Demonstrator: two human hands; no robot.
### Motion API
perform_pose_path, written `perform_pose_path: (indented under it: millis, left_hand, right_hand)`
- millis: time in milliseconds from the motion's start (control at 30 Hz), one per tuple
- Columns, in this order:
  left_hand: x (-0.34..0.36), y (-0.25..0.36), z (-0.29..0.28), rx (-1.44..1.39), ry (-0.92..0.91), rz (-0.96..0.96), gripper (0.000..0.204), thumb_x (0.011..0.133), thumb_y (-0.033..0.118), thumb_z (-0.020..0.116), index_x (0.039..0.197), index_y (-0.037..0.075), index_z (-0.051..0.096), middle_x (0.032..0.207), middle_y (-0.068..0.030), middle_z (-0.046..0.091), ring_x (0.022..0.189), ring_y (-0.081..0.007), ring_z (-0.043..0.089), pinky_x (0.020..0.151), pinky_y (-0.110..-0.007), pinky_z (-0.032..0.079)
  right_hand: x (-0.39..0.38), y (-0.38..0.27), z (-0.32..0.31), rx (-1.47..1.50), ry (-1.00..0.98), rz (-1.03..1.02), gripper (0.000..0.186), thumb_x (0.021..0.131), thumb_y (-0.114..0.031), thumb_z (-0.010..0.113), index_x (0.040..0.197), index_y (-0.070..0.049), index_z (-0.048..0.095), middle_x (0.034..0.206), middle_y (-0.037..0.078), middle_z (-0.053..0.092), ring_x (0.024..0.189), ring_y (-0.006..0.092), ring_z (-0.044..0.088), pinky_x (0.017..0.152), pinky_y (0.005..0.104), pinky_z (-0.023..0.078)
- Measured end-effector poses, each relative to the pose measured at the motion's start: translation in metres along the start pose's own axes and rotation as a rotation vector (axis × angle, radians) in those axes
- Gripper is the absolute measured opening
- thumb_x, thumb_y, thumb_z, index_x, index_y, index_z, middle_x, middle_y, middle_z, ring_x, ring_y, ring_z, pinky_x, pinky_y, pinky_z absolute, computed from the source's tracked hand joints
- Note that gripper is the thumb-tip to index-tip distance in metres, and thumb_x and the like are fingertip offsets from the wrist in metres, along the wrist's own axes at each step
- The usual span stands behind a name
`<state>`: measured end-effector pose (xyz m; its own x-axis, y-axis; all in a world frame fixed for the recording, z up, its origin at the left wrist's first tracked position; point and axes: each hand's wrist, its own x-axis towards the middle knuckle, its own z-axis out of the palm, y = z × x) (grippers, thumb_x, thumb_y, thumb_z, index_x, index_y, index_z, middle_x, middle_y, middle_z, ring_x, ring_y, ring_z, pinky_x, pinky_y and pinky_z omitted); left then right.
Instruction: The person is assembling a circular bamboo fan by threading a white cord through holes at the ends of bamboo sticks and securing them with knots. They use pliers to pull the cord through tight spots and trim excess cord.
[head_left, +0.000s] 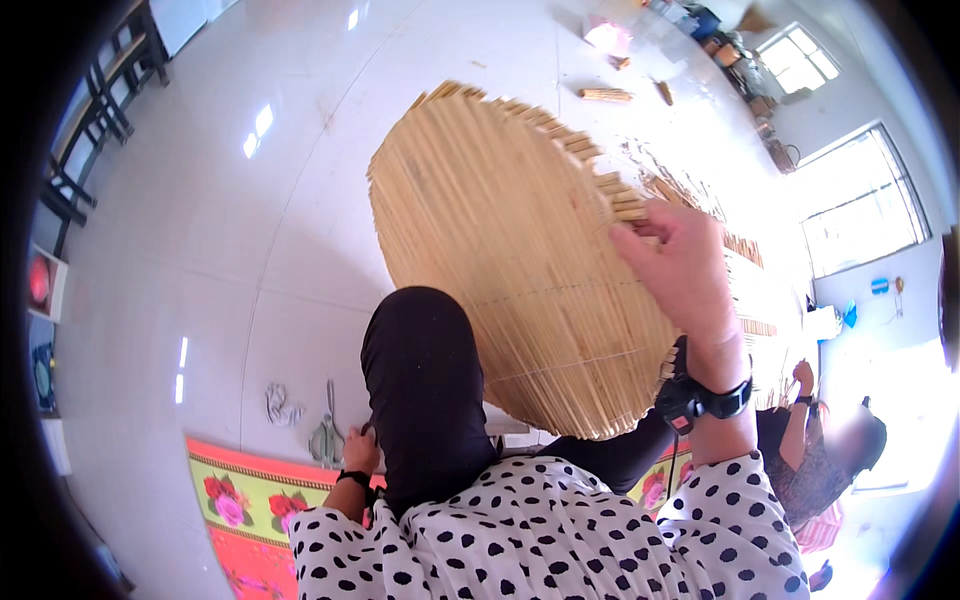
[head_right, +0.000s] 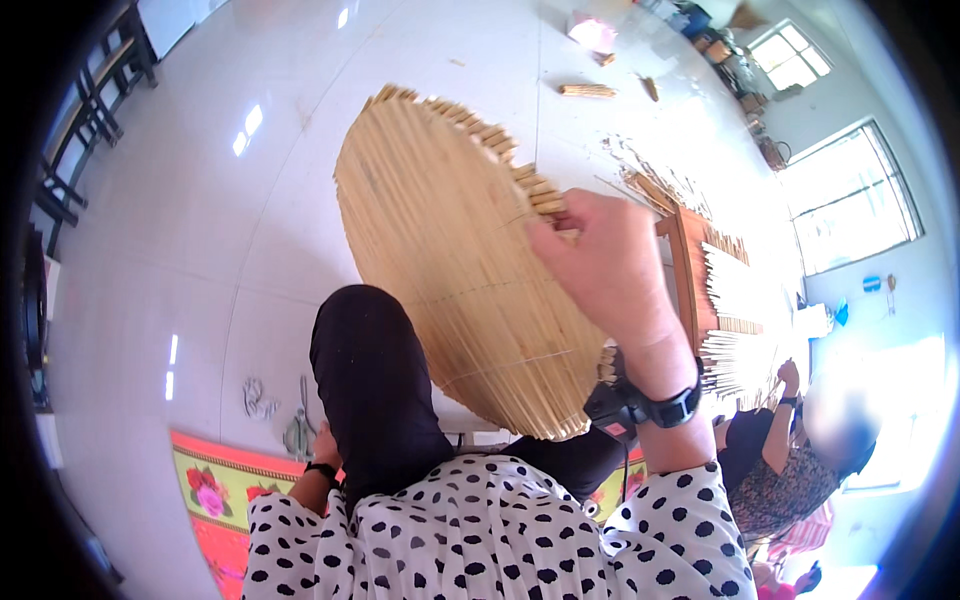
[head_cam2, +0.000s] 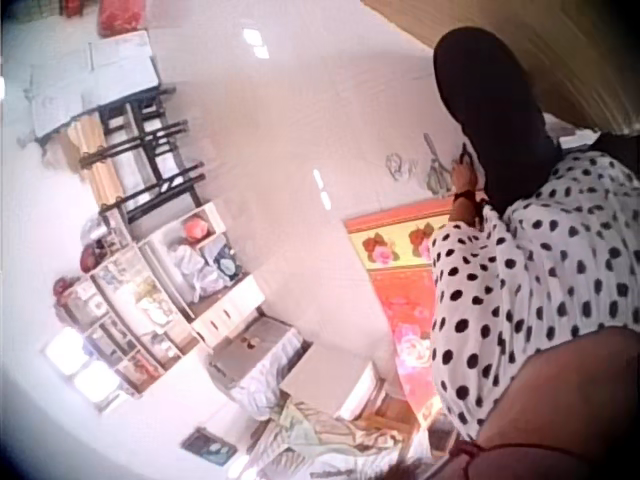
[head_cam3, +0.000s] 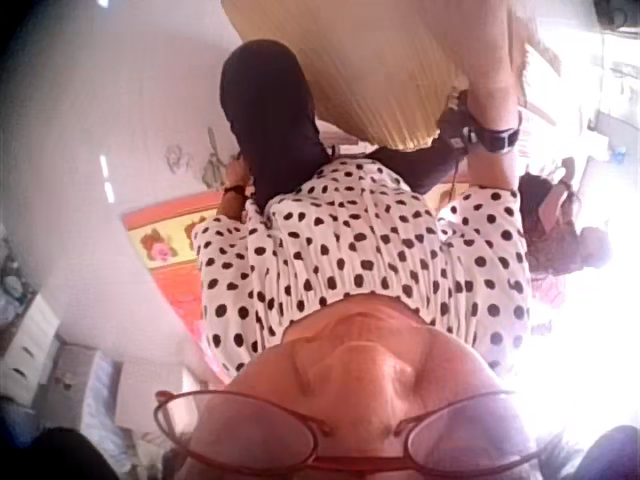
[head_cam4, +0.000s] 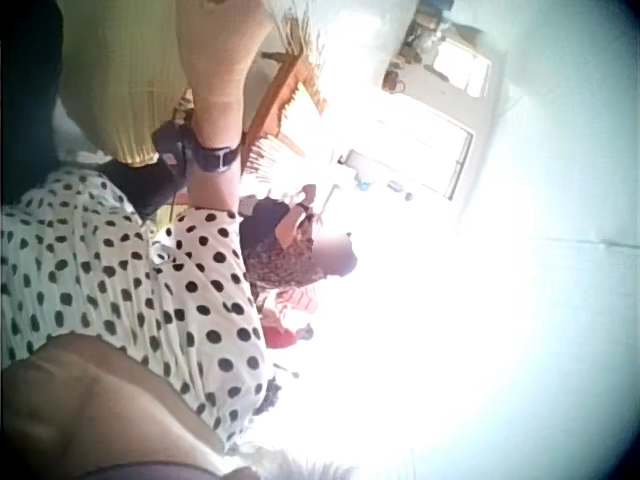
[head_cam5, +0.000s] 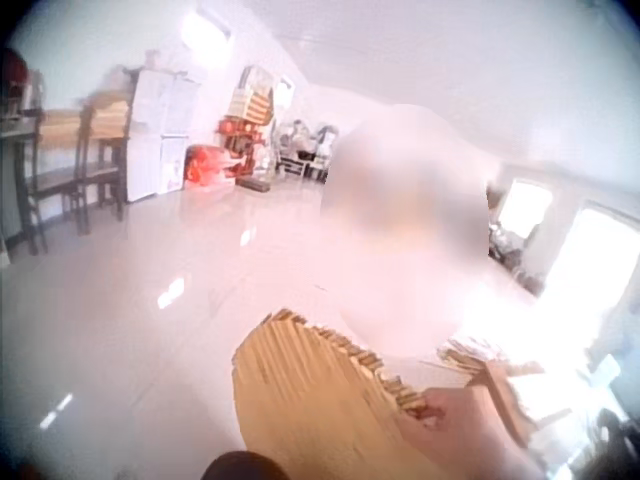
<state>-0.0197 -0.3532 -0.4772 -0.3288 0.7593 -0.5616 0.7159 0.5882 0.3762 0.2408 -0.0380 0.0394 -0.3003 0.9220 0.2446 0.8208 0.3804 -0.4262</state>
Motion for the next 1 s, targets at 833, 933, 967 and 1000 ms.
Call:
perform_pose_path:
  millis: [833, 933, 967, 1000]
  left_hand:
    - [-0.095, 0.284, -0.349, -1.337, -0.137, 0.776, 0.034, 0.099, 0.017, 0.049, 0.129, 0.002, 0.054, 0.128, -0.0094, 0.059, 0.112, -0.0219, 0.061, 0.091, -0.04, 0.049]
    - [-0.098, 0.312, -0.315, -1.094, -0.072, 0.933, 0.019, 0.095, 0.014, 0.053, 0.106, 0.001, 0.061, 0.116, -0.0064, 0.056, 0.107, -0.0177, 0.055, 0.09, -0.031, 0.044]
    - [-0.089, 0.312, -0.3, -0.972, 0.03, 1.045, 0.014, 0.094, 0.013, 0.054, 0.097, 0.0, 0.061, 0.112, -0.0062, 0.055, 0.105, -0.0174, 0.053, 0.09, -0.03, 0.043]
    - [-0.092, 0.318, -0.296, -0.948, 0.052, 1.021, 0.013, 0.093, 0.012, 0.056, 0.094, 0.0, 0.06, 0.111, -0.0078, 0.053, 0.104, -0.0187, 0.053, 0.089, -0.031, 0.043]
  right_hand:
    - [-0.024, -0.009, -0.007, -0.069, -0.001, 0.052, 0.031, 0.077, -0.023, 0.07, 0.083, 0.007, 0.064, 0.067, 0.02, 0.063, 0.057, 0.0229, 0.059, 0.061, 0.0341, 0.05]
    - [-0.03, -0.008, -0.006, -0.034, 0.061, 0.011, 0.032, 0.077, -0.023, 0.071, 0.081, 0.007, 0.064, 0.067, 0.02, 0.063, 0.057, 0.0246, 0.06, 0.06, 0.035, 0.05]
    - [-0.031, -0.012, -0.006, -0.029, 0.06, 0.017, 0.031, 0.077, -0.023, 0.071, 0.08, 0.007, 0.064, 0.067, 0.02, 0.063, 0.057, 0.0248, 0.06, 0.06, 0.0351, 0.05]
    - [-0.033, -0.015, -0.008, -0.031, 0.06, 0.029, 0.031, 0.077, -0.023, 0.071, 0.08, 0.007, 0.064, 0.067, 0.02, 0.063, 0.057, 0.0249, 0.06, 0.06, 0.0352, 0.05]
